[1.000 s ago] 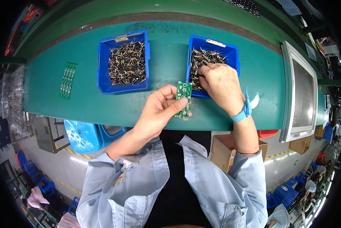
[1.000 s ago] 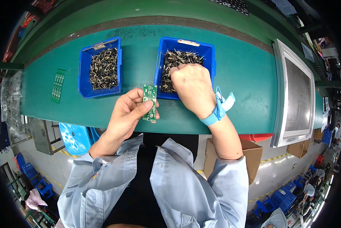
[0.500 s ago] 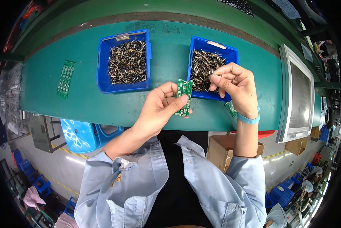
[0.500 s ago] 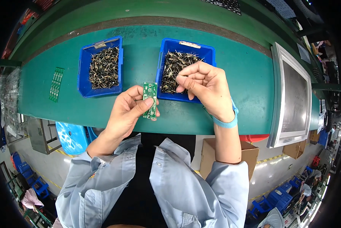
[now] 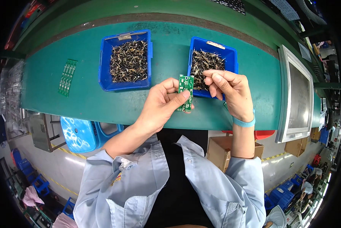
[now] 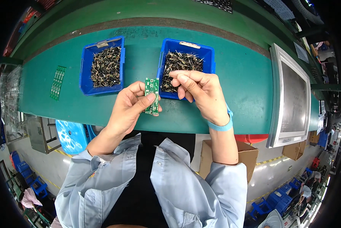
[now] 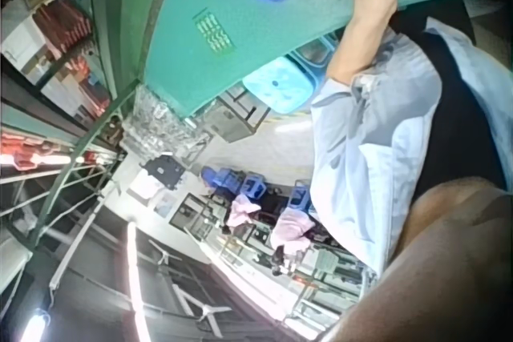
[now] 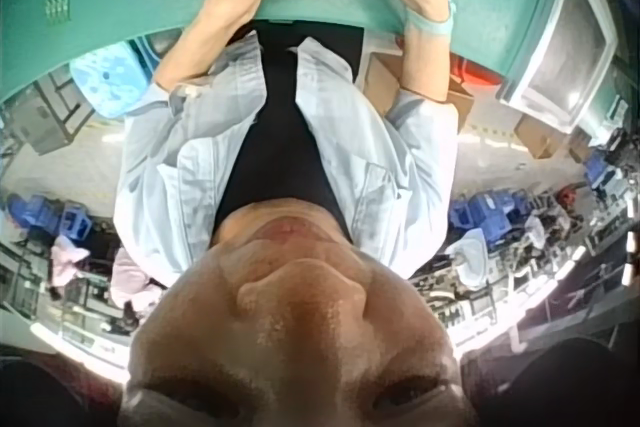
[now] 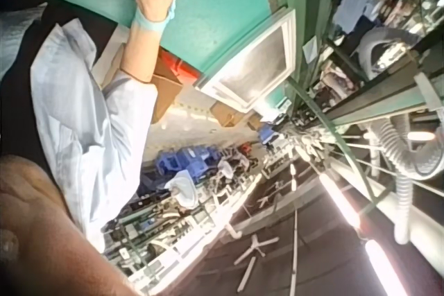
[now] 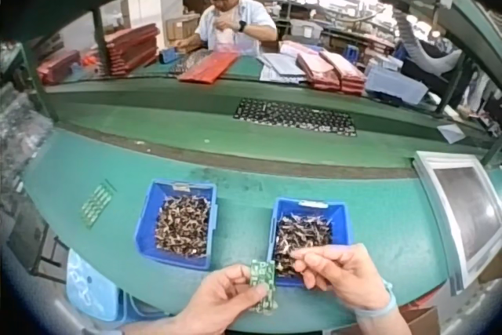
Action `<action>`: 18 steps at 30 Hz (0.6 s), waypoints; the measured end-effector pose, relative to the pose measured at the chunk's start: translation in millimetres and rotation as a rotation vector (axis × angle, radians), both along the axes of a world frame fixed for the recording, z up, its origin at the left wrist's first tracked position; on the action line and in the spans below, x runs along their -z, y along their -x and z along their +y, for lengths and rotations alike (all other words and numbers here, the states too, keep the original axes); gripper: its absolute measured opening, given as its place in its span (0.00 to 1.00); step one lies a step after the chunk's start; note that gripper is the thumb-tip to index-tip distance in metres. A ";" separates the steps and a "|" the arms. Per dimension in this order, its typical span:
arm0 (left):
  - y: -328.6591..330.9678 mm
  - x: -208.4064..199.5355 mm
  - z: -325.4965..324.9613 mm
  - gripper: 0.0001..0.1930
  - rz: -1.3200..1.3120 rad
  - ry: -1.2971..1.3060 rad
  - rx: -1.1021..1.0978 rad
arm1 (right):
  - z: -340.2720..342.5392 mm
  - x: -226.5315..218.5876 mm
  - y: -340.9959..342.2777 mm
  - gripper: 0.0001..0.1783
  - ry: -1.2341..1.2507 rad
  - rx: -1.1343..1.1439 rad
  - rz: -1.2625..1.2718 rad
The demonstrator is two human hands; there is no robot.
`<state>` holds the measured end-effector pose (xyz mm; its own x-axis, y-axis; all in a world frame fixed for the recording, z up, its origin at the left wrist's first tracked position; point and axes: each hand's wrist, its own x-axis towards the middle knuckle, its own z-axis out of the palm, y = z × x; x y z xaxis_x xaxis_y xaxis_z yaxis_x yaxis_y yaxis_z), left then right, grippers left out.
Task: The person assembles circuit boards by picking electronic components from storage bins and inserting them into the boards by hand.
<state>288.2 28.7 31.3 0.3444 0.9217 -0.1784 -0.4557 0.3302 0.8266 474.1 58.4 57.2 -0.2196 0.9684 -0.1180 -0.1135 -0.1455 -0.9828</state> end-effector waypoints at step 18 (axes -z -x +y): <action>1.0 0.0 -5.2 0.07 -0.049 -0.029 -0.047 | -23.5 -1.4 19.7 0.04 -0.224 -0.058 -0.354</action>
<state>287.2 23.5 31.3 0.3082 0.9417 -0.1350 -0.5101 0.2833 0.8121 454.5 34.9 58.6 -0.2580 0.9660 0.0165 0.2389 0.0803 -0.9677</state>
